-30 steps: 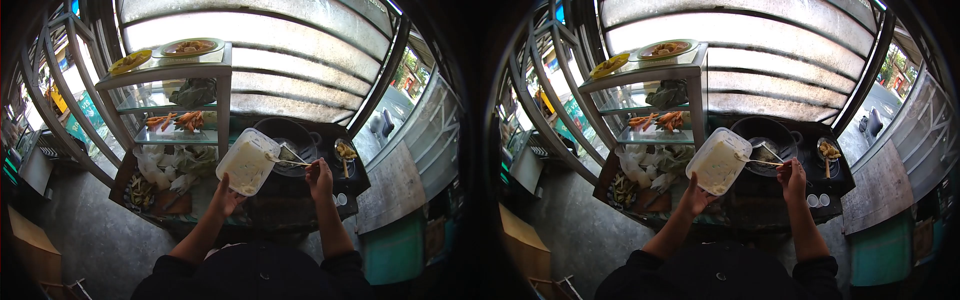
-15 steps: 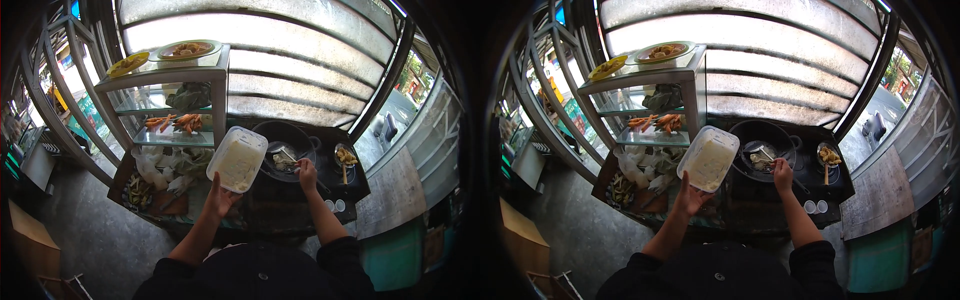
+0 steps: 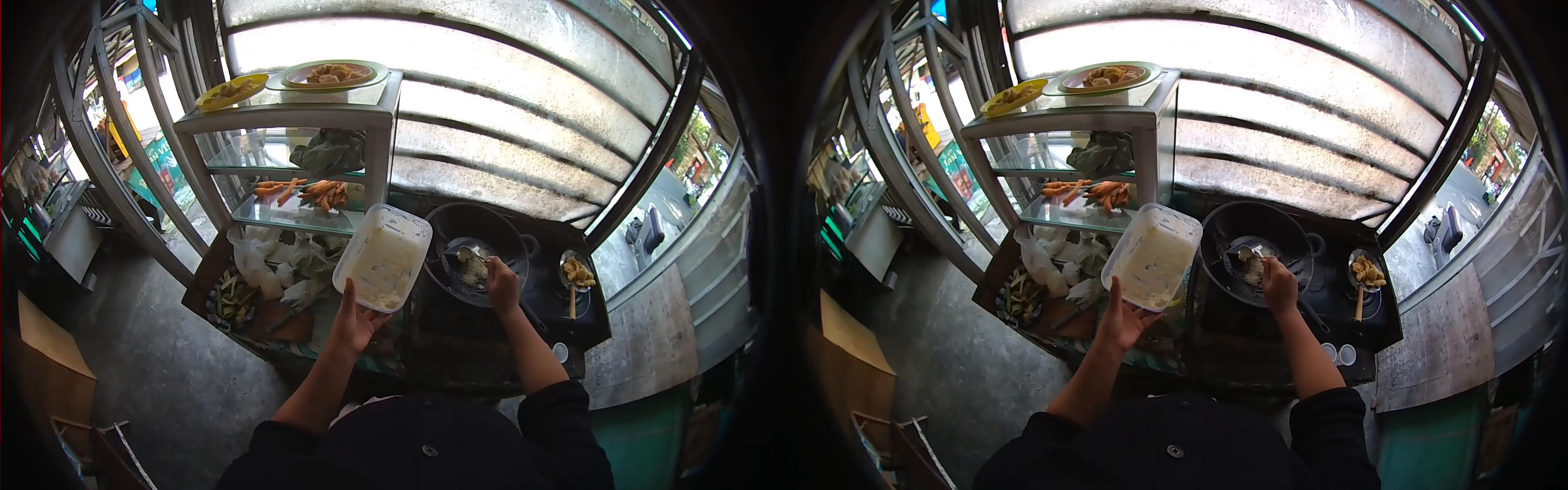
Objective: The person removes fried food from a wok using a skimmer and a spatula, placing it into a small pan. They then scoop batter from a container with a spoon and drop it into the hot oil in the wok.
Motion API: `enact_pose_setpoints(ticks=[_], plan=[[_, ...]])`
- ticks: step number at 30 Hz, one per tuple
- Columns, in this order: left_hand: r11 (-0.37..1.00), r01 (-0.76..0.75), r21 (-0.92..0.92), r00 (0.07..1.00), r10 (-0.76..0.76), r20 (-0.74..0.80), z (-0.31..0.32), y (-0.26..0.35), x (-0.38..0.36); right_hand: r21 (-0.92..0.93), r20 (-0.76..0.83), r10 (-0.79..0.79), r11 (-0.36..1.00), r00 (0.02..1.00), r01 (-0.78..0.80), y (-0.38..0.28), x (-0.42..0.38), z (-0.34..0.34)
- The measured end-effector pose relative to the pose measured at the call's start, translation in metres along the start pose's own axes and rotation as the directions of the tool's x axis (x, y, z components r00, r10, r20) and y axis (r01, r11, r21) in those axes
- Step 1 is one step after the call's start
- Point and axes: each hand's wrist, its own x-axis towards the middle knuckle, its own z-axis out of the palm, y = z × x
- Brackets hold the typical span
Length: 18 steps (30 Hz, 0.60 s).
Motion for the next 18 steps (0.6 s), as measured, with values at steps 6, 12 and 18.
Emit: enact_pose_setpoints(ticks=[6, 12, 18], plan=[[1.000, -0.025, 0.009, 0.999, 0.025, 0.029, 0.004, 0.002, 0.005, 0.143, -0.116, 0.094, 0.987, 0.989, -0.077, 0.010, 0.006, -0.004], [0.998, -0.005, 0.056, 0.998, 0.002, 0.069, 0.005, -0.001, 0.014, 0.668, -0.147, 0.427, 0.708, 0.892, -0.228, -0.010, 0.020, -0.041], [0.997, 0.023, 0.072, 0.990, -0.032, 0.136, 0.011, -0.002, 0.018, 0.877, 0.001, 0.405, 0.438, 0.914, -0.195, -0.079, 0.012, -0.078]])
